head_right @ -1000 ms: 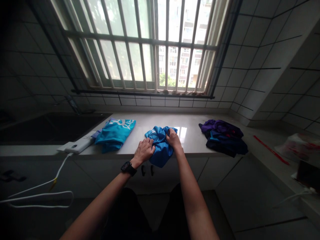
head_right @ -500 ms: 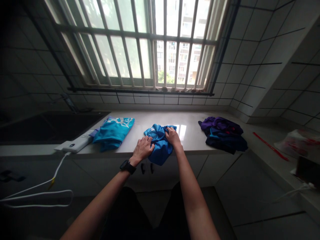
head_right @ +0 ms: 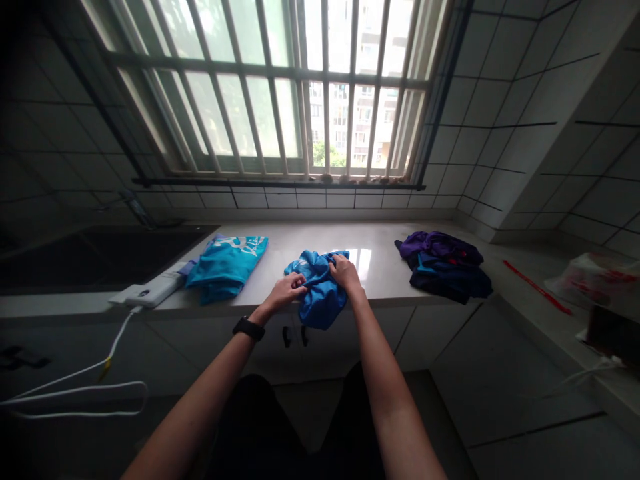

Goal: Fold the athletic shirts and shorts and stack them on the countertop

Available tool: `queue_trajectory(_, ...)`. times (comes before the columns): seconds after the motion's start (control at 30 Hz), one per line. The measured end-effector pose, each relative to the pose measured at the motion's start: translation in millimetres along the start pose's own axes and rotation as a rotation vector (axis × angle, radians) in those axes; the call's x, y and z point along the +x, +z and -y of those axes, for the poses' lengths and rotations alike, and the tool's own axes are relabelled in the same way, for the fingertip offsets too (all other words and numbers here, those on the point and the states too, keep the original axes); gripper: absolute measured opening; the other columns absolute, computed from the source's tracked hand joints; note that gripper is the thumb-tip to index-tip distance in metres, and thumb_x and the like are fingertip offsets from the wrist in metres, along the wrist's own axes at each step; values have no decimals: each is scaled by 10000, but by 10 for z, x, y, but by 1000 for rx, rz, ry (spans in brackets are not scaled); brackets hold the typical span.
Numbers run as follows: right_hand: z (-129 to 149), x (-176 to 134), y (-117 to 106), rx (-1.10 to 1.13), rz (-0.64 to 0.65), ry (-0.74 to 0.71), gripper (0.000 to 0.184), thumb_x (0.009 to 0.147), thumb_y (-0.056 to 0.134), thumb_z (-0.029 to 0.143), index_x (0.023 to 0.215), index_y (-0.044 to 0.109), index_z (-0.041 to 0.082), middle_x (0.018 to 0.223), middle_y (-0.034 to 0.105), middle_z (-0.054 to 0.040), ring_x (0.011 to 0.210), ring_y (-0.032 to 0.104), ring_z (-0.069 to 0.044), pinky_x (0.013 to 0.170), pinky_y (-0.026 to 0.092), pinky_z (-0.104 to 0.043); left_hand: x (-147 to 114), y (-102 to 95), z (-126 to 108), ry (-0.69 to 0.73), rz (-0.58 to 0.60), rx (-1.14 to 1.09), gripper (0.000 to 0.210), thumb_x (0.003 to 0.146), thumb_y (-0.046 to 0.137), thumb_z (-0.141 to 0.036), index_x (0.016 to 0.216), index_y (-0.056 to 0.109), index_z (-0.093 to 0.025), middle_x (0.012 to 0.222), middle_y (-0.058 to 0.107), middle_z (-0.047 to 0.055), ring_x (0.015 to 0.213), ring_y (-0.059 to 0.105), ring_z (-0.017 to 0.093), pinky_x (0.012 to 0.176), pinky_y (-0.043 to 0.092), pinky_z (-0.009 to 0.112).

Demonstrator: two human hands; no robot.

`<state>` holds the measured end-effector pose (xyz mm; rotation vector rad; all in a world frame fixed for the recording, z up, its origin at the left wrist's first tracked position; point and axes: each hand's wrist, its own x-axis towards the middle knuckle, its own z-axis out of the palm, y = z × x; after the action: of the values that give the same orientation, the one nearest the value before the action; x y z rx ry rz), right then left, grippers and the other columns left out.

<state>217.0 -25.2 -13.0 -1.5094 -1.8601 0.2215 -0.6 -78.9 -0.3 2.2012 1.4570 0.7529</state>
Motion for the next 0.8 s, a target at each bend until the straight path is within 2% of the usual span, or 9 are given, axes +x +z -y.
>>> queue_trajectory(0.13, 80, -23, -63, 16, 72, 2, 235, 945, 549, 192, 1098, 724, 219, 1130, 716, -92, 1016, 676, -244, 945, 508, -339, 55, -130, 150, 38, 163, -516, 307, 762, 551, -477, 675, 642, -196, 743, 599, 31, 710, 543, 183, 707, 475, 326)
queue_trajectory(0.2, 133, -37, -155, 93, 140, 4, 248, 935, 537, 174, 1087, 731, 206, 1141, 724, -90, 1050, 672, -238, 977, 506, -351, 60, -137, 196, -9, 69, -681, 342, 787, 529, -496, 724, 655, -184, 723, 576, 27, 690, 526, 166, 686, 460, 307)
queue_trajectory(0.33, 295, -74, -478, 422, 447, -36, 202, 901, 584, 197, 1003, 759, 195, 1028, 761, -54, 972, 682, -221, 922, 547, -357, 65, -91, 259, -191, -279, -807, 495, 755, 653, -456, 1163, 616, -178, 952, 625, 41, 715, 539, 127, 660, 453, 256)
queue_trajectory(0.4, 415, -86, -669, 624, 615, -20, 167, 855, 667, 229, 979, 770, 189, 977, 767, -45, 916, 694, -213, 856, 568, -329, 57, -82, 283, -198, -311, -769, 686, 733, 714, -442, 1343, 530, -189, 1179, 637, 103, 739, 541, 112, 658, 460, 243)
queue_trajectory(0.47, 550, -78, -841, 793, 717, 10, 198, 799, 746, 256, 982, 773, 186, 965, 769, -44, 882, 701, -202, 809, 575, -299, 33, -90, 292, -131, -231, -741, 824, 709, 760, -452, 1436, 479, -185, 1314, 621, 147, 764, 551, 109, 665, 474, 237)
queue_trajectory(0.57, 737, -16, -1016, 972, 763, 8, 294, 766, 809, 320, 1021, 761, 182, 965, 766, -44, 847, 697, -182, 777, 577, -273, -25, -114, 265, -7, -53, -729, 760, 804, 670, -539, 1438, 523, -146, 1206, 690, 132, 804, 612, 146, 684, 510, 253)
queue_trajectory(0.63, 833, 49, -1067, 1056, 709, -21, 334, 764, 822, 355, 1040, 750, 181, 939, 758, -37, 833, 689, -174, 768, 577, -266, -60, -129, 229, 82, -16, -528, 613, 940, 477, -541, 1387, 592, -137, 1073, 728, 108, 810, 643, 179, 686, 539, 285)
queue_trajectory(0.7, 905, 117, -1077, 1115, 575, -58, 348, 771, 825, 393, 1042, 742, 190, 907, 747, -24, 830, 681, -170, 764, 573, -262, -79, -145, 198, 164, -24, -223, 527, 1003, 353, -452, 1314, 663, -160, 1046, 746, 106, 846, 667, 214, 714, 571, 333)
queue_trajectory(0.8, 977, 207, -1067, 1111, 433, -108, 400, 778, 827, 477, 1054, 746, 199, 898, 739, -13, 835, 667, -169, 754, 559, -261, -85, -177, 187, 221, -8, 128, 455, 981, 367, -303, 1261, 715, -218, 1110, 748, 116, 997, 693, 261, 797, 592, 377)
